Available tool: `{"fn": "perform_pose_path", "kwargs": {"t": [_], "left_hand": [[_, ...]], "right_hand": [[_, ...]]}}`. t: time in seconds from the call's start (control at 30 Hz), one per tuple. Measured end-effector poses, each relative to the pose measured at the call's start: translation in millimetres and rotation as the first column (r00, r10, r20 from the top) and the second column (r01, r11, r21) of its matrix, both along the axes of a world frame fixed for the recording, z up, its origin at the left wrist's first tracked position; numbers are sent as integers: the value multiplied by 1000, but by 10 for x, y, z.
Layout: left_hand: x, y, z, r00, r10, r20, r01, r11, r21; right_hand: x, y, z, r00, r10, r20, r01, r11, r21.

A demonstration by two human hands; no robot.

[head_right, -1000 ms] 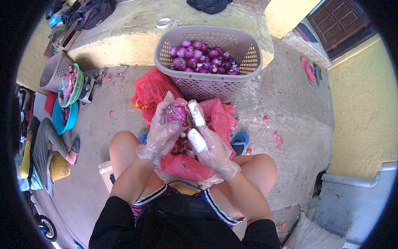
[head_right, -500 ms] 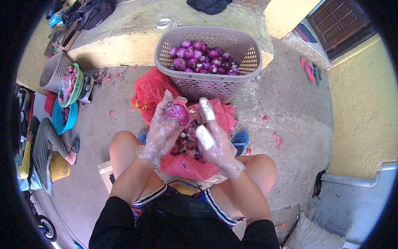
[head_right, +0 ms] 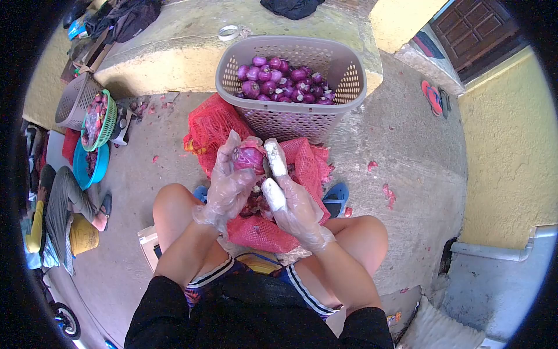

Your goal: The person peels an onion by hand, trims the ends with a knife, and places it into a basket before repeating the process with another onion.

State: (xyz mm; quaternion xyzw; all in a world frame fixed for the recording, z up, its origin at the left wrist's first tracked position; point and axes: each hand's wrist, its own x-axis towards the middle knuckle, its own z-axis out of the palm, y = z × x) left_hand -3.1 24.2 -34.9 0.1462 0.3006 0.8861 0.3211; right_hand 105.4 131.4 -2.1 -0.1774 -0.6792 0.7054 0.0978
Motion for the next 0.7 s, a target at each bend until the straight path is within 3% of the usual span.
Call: {"fn": "perform_pose_path", "kwargs": {"t": [0.1, 0.2, 0.37, 0.53, 0.7], "left_hand": [[16, 2, -23, 1000, 1, 16, -1, 1000, 1], [6, 2, -24, 999, -15, 34, 15, 1000, 13], [14, -22, 101, 983, -94, 158, 86, 995, 57], [2, -17, 88, 981, -101, 165, 87, 992, 93], [-19, -28, 53, 987, -47, 155, 38, 997, 60]], "right_hand": [[-8, 8, 139, 999, 8, 45, -15, 986, 163], [7, 29, 3, 999, 10, 50, -11, 1000, 19], [15, 81, -26, 999, -46, 1, 45, 999, 24], [-101, 113, -34, 972, 16, -235, 8, 995, 103], [25, 132, 113, 984, 172, -49, -170, 984, 49]]}}
